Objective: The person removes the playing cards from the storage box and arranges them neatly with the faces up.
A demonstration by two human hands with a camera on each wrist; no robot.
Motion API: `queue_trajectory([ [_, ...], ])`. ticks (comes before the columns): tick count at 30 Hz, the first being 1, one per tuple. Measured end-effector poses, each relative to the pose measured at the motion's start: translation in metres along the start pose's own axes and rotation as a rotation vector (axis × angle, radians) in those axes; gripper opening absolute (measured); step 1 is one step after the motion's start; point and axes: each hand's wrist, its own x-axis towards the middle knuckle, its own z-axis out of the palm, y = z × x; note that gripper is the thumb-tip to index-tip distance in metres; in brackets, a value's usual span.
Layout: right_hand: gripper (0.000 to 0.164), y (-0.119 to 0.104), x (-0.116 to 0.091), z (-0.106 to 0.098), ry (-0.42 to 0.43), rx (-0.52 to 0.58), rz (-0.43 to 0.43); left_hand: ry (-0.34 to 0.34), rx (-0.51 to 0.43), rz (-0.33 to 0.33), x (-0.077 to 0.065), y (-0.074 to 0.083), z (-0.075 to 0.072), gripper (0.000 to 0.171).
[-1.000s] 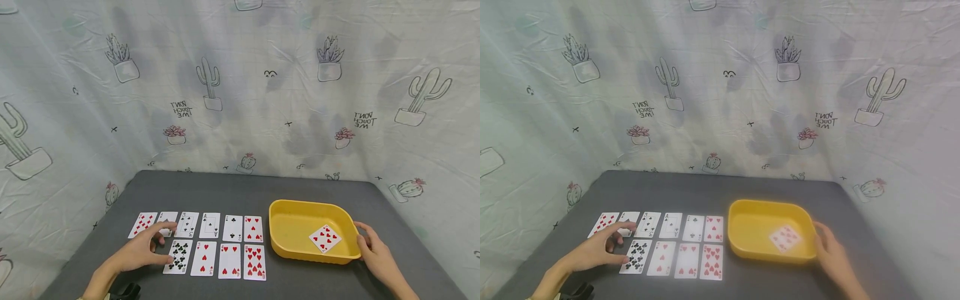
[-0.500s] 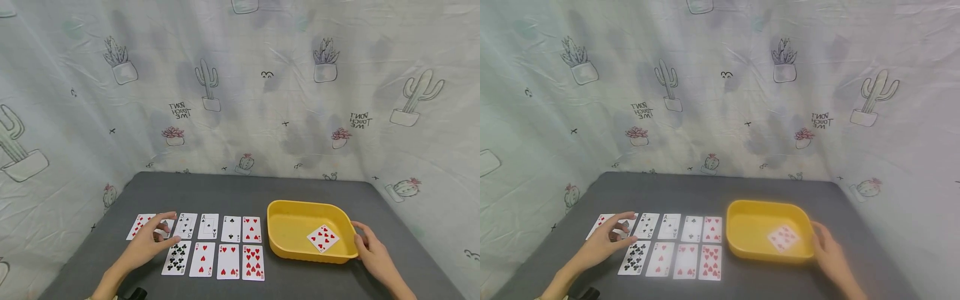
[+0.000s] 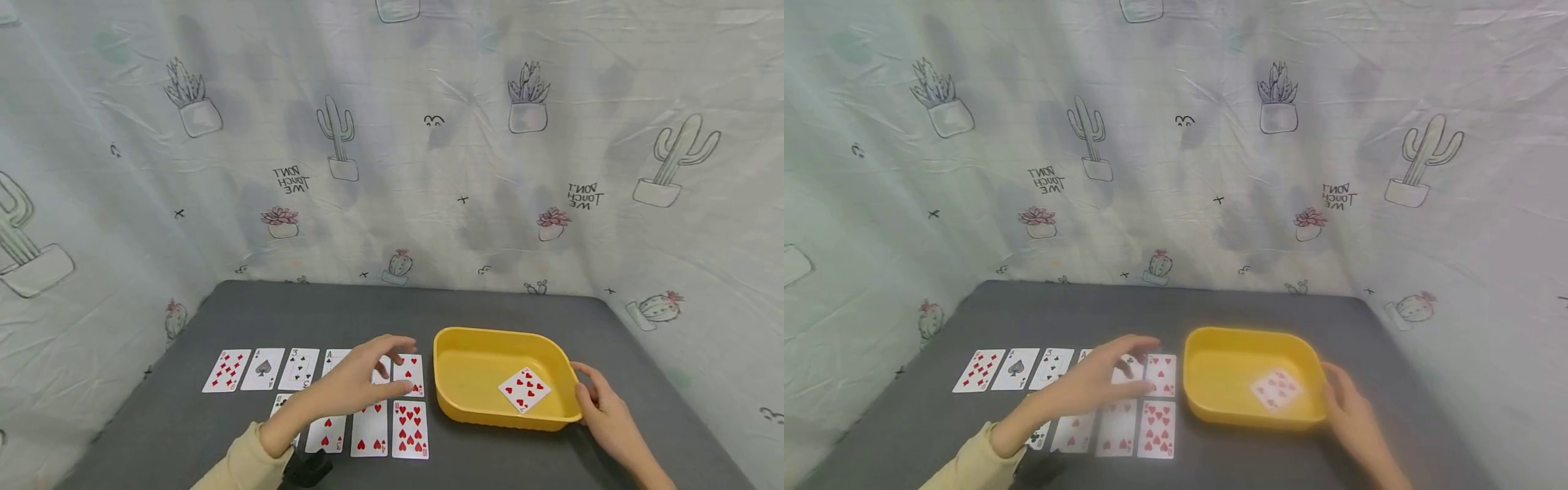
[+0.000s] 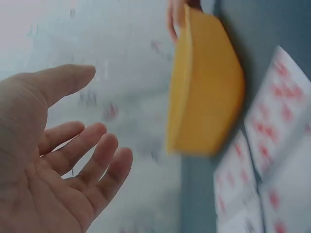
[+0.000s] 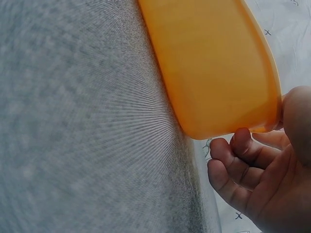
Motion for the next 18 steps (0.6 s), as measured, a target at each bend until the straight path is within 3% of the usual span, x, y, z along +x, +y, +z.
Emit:
queue_trajectory([
  [3,0.044,0.000,0.001,0.001,0.000,0.002,-0.002,-0.076,-0.066,0.052,0.027,0.013,0.012,0.056],
  [6,0.043,0.001,0.002,0.002,0.007,0.000,-0.005,-0.123,-0.135,0.057,0.052,0.020,0.028,0.054],
  [12,0.042,0.004,0.002,0.003,0.015,-0.008,-0.014,-0.189,-0.208,0.015,0.097,0.008,0.067,0.050],
  [18,0.041,0.003,0.002,0.003,0.022,0.012,-0.021,-0.251,-0.203,-0.045,0.127,0.003,0.099,0.050],
])
